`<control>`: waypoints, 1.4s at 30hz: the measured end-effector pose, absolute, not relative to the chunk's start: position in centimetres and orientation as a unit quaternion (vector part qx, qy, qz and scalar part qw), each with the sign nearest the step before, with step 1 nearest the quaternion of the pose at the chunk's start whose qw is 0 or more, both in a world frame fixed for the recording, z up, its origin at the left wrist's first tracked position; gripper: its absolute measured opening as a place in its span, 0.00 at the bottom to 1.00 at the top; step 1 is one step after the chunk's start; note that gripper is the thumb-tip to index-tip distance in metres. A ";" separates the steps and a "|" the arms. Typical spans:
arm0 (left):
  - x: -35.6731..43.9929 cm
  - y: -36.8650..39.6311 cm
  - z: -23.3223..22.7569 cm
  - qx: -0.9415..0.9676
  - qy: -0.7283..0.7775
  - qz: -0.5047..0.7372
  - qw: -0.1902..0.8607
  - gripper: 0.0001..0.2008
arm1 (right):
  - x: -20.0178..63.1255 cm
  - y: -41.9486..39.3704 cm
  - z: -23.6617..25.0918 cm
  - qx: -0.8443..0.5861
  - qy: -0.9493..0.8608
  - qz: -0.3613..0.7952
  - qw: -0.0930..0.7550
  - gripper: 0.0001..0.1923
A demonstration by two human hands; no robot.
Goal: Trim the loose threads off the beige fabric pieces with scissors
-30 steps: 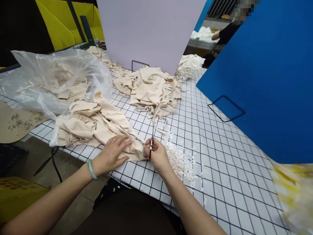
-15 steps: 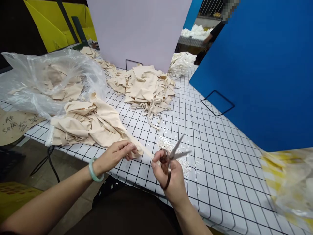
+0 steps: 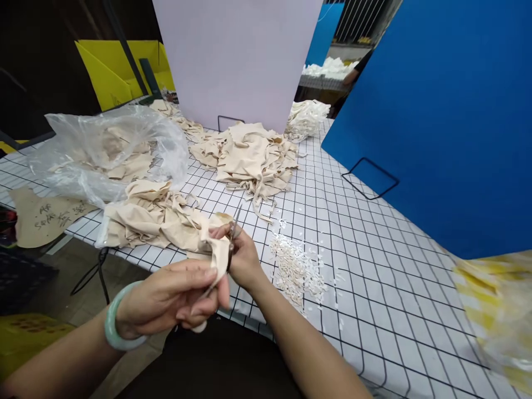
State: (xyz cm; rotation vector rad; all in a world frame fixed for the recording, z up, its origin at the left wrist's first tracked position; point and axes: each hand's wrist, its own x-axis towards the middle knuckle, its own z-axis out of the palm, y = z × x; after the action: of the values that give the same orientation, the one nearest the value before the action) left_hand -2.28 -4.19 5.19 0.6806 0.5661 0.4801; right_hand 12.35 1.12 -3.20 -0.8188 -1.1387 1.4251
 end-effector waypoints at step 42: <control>-1.3 -1.5 2.3 0.469 0.347 0.549 0.598 0.13 | 11.3 -2.5 -3.0 -0.393 -0.476 0.629 0.473 0.20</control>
State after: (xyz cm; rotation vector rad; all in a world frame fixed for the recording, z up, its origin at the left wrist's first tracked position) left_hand -1.26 -1.51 2.27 1.0889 0.8053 1.2741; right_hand 11.31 -2.52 -2.99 -0.9610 -1.1640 1.5383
